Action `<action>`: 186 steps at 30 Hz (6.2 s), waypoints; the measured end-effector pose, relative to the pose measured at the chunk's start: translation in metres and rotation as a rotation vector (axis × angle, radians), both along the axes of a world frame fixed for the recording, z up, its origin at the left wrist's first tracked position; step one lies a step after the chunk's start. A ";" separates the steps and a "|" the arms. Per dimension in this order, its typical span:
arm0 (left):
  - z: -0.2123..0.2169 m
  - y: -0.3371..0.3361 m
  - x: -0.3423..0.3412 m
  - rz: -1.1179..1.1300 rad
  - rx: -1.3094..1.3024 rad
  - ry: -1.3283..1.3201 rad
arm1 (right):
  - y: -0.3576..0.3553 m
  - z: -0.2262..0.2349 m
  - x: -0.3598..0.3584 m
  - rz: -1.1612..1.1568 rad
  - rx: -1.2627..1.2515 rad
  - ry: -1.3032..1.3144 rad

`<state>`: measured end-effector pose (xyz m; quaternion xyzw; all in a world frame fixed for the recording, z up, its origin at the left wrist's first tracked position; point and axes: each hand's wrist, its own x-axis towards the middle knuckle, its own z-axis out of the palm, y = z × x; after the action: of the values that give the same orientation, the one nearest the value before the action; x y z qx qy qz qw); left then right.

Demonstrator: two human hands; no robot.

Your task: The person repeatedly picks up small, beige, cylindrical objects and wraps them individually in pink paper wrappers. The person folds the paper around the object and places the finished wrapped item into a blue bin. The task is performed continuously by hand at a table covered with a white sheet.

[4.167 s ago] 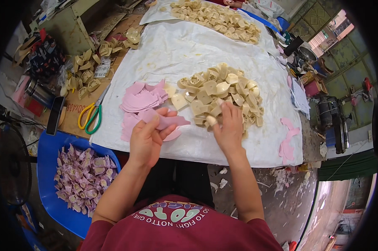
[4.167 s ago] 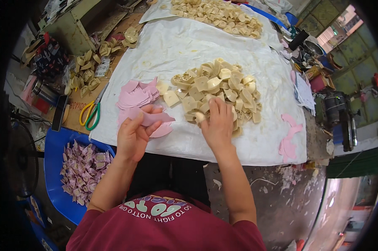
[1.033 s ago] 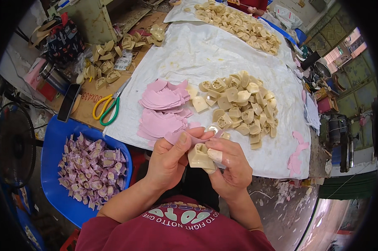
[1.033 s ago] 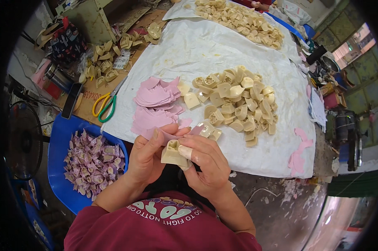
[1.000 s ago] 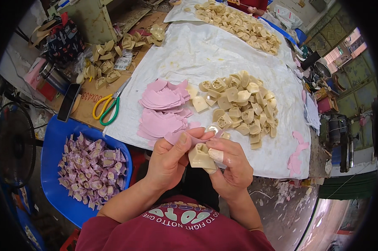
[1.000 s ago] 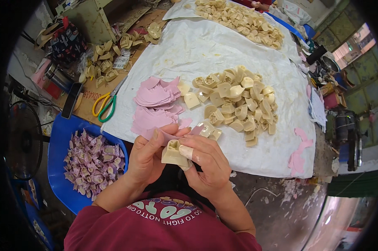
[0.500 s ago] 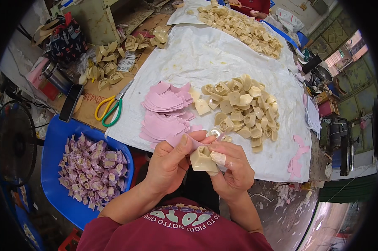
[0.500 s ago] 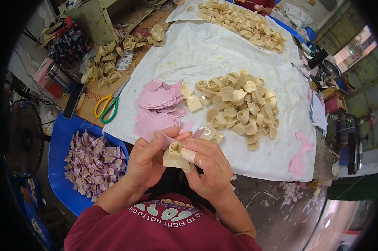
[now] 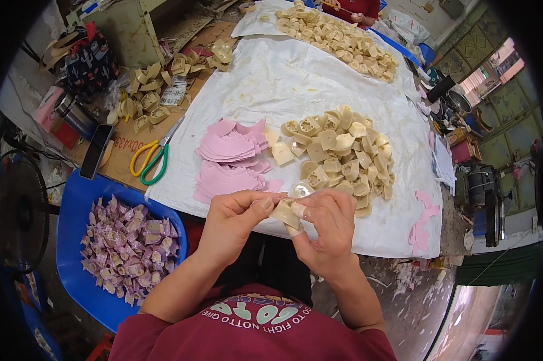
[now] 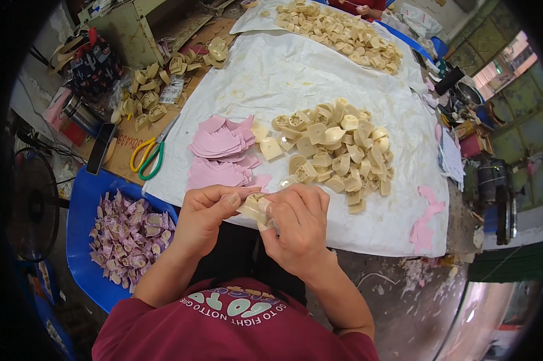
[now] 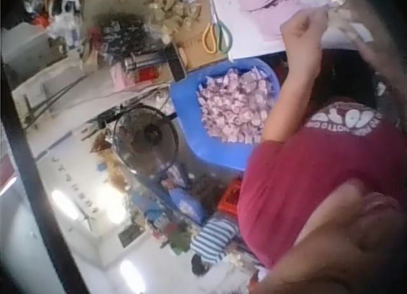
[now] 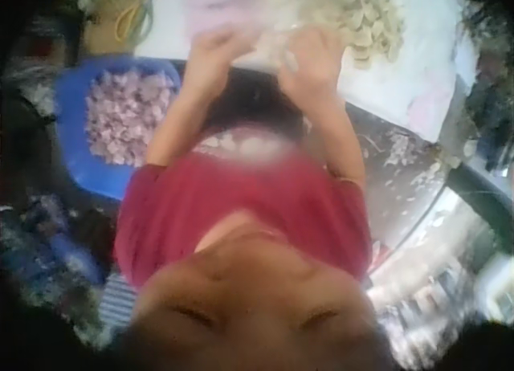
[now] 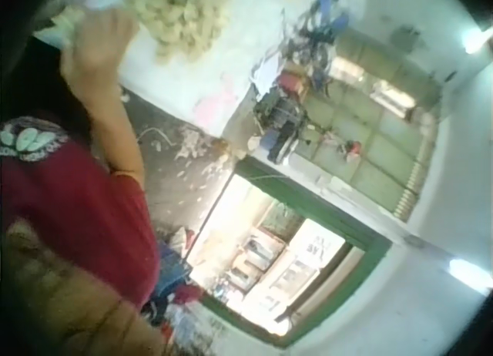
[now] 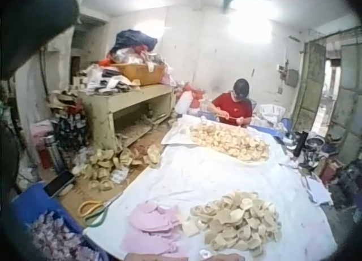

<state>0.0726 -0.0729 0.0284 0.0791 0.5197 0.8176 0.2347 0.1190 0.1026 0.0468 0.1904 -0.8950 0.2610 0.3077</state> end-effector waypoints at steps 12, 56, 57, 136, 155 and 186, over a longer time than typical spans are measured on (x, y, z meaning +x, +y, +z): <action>-0.016 0.005 -0.004 -0.148 -0.503 0.245 | -0.003 -0.012 -0.009 -0.050 0.126 -0.172; -0.017 0.002 -0.013 -0.162 0.077 0.297 | 0.013 -0.017 -0.004 0.036 -0.490 -0.516; -0.020 0.001 -0.013 -0.147 0.117 0.311 | 0.013 -0.016 -0.004 0.070 -0.408 -0.483; -0.017 0.019 -0.005 -0.149 0.345 -0.421 | 0.000 -0.036 -0.007 -0.119 -0.245 0.054; -0.010 0.031 0.009 0.052 0.202 -0.050 | -0.031 -0.038 -0.014 0.276 -1.486 -0.688; -0.008 0.012 0.001 -0.321 0.432 -0.202 | -0.008 -0.032 -0.004 0.414 -1.240 -0.655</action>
<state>0.0735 -0.0609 0.0204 0.1265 0.2883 0.8656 0.3895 0.1155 0.0946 0.0143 0.0587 -0.5745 0.8161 0.0199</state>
